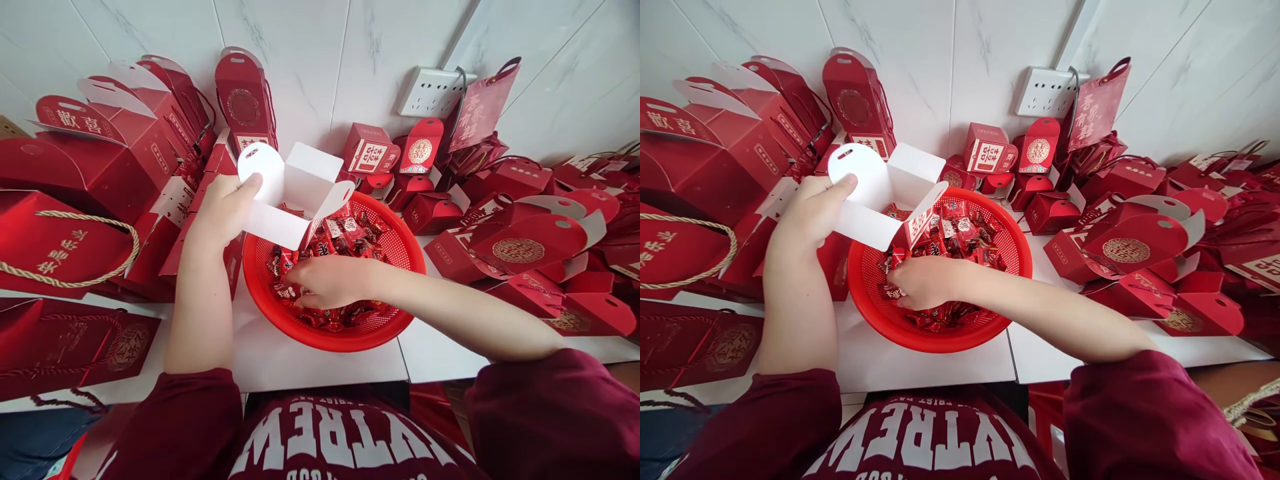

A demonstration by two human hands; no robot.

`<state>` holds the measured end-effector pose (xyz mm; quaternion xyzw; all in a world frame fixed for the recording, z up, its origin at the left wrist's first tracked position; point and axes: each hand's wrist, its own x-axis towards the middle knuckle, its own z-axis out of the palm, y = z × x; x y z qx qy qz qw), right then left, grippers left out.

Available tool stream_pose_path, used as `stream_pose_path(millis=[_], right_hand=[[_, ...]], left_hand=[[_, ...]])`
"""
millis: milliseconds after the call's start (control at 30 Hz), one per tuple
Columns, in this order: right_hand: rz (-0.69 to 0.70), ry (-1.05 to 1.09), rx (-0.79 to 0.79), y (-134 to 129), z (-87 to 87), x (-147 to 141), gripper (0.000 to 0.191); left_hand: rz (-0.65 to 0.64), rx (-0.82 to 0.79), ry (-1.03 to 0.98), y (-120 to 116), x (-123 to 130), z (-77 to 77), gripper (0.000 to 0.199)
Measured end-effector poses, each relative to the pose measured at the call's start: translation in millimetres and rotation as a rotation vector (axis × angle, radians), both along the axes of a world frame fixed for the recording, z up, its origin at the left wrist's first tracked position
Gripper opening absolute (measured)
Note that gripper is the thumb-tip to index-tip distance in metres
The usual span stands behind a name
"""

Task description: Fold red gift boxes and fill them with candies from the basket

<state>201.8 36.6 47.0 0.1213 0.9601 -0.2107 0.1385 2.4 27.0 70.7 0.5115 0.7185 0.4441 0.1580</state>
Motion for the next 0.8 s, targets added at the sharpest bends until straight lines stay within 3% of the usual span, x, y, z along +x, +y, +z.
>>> stream_pose_path(millis=[67,167,267,367,433,533,667,800], right_hand=[[-0.008,-0.126,0.026,-4.9,-15.6,-19.1,0.029],[-0.005,-0.15,0.037,-7.6,-39.1,-37.9,0.039],[0.013,-0.083,0.007,0.4,-44.7,-38.3,0.032],[0.015,0.026,-0.1,13.5,-30.2,-22.5,0.022],[-0.031,0.126,-0.251,18.4,-16.6,-7.2,0.019],[-0.081,0.22,-0.41,13.9,1.1,17.6,0.018],[-0.021,0.22,-0.481,-8.3,20.2,49.3,0.011],[0.04,0.313,-0.427,-28.3,47.0,79.8,0.005]], left_hand=[[-0.003,-0.012,0.073,-0.6,-2.0,0.2,0.05],[0.01,-0.004,0.139,-0.6,-7.5,-1.3,0.048],[0.018,0.001,0.143,-0.3,-13.1,-3.1,0.047],[0.019,-0.008,0.153,-1.3,-13.7,-1.4,0.047],[0.002,-0.007,0.191,-3.0,-10.5,1.9,0.046],[-0.056,0.034,0.267,-6.3,-3.3,7.6,0.04],[-0.165,0.114,0.272,-9.3,3.7,10.0,0.035],[-0.31,0.201,0.155,-9.7,8.1,7.2,0.029]])
